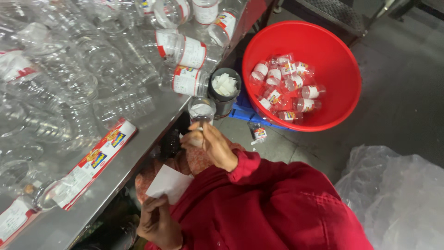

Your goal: The person peels adhesive labels from sheets and applies them to clear plastic bottles by hand before placing them into a red bin.

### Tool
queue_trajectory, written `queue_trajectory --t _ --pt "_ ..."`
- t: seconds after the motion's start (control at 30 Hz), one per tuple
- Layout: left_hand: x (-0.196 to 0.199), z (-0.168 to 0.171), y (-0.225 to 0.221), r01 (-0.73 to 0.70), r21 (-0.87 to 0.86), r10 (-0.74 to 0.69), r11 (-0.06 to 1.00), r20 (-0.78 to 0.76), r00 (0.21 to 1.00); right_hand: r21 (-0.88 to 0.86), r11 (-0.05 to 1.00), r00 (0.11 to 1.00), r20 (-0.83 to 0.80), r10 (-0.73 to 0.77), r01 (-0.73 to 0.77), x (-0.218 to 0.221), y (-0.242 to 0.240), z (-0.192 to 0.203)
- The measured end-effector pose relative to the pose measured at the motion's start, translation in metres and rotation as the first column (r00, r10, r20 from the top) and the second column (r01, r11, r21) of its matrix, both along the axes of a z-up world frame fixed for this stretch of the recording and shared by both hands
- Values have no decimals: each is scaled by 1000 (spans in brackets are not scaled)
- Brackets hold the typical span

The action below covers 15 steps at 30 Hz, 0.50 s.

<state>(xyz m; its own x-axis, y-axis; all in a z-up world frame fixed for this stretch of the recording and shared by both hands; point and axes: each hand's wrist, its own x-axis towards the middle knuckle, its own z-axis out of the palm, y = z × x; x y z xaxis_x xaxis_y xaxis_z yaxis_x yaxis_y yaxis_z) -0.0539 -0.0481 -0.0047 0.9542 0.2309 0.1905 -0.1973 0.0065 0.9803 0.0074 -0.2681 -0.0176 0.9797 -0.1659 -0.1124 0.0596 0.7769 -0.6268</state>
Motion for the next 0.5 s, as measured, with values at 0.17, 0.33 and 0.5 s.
queue_trajectory --t 0.17,0.33,0.5 --pt "6 14 4 -11 -176 7 984 -23 1000 -731 598 721 214 659 -329 -22 22 9" --pt "30 38 50 -267 -203 288 942 82 954 -750 486 798 -92 596 -449 -14 27 -38" --pt "32 37 65 -354 236 378 905 -60 924 -723 610 893 -21 449 -324 -13 28 -17"
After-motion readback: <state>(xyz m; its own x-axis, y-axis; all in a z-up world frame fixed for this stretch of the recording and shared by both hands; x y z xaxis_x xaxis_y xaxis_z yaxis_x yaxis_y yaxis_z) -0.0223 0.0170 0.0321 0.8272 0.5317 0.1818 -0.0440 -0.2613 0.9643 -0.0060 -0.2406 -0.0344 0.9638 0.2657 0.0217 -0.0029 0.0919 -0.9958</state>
